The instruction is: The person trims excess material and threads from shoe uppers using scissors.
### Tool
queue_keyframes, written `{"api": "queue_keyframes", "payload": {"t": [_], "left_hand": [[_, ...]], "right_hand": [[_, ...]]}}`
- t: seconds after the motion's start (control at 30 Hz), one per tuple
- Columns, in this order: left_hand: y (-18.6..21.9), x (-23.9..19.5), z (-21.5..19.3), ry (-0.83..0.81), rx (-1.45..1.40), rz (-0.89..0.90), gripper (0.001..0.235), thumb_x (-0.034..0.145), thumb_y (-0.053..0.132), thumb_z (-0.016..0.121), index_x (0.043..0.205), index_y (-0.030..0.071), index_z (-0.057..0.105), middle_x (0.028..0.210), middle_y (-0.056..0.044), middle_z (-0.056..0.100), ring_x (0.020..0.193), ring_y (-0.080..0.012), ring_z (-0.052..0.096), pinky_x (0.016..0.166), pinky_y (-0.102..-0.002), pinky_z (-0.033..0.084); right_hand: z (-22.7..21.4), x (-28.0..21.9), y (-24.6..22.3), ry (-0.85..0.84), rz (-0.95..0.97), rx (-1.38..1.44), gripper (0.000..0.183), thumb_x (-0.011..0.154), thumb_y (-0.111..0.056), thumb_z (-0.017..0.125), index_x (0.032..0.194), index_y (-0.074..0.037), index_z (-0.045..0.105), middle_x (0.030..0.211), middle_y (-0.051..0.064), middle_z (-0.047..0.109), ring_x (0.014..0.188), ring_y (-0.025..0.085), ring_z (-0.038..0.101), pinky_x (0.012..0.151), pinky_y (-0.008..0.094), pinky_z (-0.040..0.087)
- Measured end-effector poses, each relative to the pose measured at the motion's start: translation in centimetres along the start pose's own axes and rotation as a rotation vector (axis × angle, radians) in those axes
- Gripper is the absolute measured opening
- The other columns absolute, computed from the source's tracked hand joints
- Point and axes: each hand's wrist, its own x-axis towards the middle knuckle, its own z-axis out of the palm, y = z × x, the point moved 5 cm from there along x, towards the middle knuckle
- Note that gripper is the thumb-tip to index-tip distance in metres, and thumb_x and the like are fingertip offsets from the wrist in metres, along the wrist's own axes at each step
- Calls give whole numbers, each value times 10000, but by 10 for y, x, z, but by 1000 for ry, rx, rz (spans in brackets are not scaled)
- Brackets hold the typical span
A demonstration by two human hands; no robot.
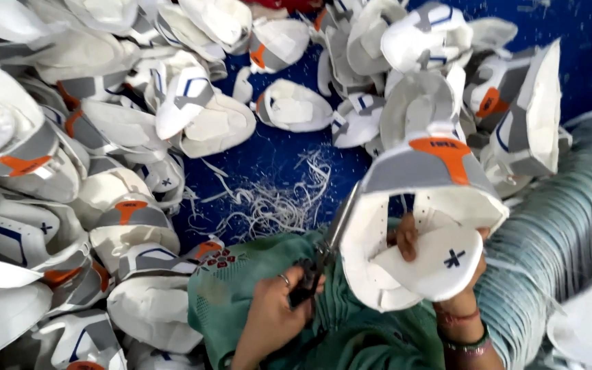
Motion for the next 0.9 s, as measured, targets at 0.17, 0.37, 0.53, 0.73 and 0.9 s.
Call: {"api": "queue_keyframes", "payload": {"t": [0.17, 0.37, 0.53, 0.73, 0.9], "left_hand": [[-5, -2, 8, -61, -347, -137, 214, 836, -36, 698, 1049, -8, 692, 975, -93, 822, 932, -147, 799, 837, -278, 622], [-29, 1, 14, -4, 107, -139, 185, 886, 28, 769, 1065, 6, 726, 958, -144, 797, 896, -218, 771, 817, -327, 620], [-33, -3, 22, 104, -615, -6, 228, 879, 77, 758, 1076, -5, 677, 1076, -180, 770, 982, -250, 763, 869, -358, 606], [-76, 33, 59, -35, -1408, -138, 330, 880, 260, 762, 1089, 21, 671, 1152, -155, 743, 1016, -250, 718, 894, -370, 570], [-60, 51, 42, 170, -1471, -170, 216, 948, 135, 743, 1085, -26, 701, 1034, -87, 726, 919, -182, 692, 863, -345, 548]], "right_hand": [[14, 5, -8, 78, -4, -60, 942, 916, -801, 508, 1403, 4, 467, 981, 186, 523, 775, 280, 487, 773, 422, 425], [1, 10, -11, 137, -10, 8, 824, 992, -668, 528, 1470, 0, 457, 1254, 151, 605, 1096, 302, 601, 979, 456, 476], [-49, 7, 1, 392, -12, -25, 667, 1012, -449, 544, 1556, -85, 417, 1499, 77, 523, 1356, 286, 525, 1163, 492, 406], [24, 22, -35, -2, -170, -487, 471, 959, -251, 669, 1374, -73, 535, 1586, 116, 420, 1461, 306, 438, 1216, 491, 347], [41, 31, -21, -231, -226, -832, 498, 961, -217, 707, 1375, -16, 515, 1595, 144, 424, 1449, 288, 436, 1203, 423, 326]]}}
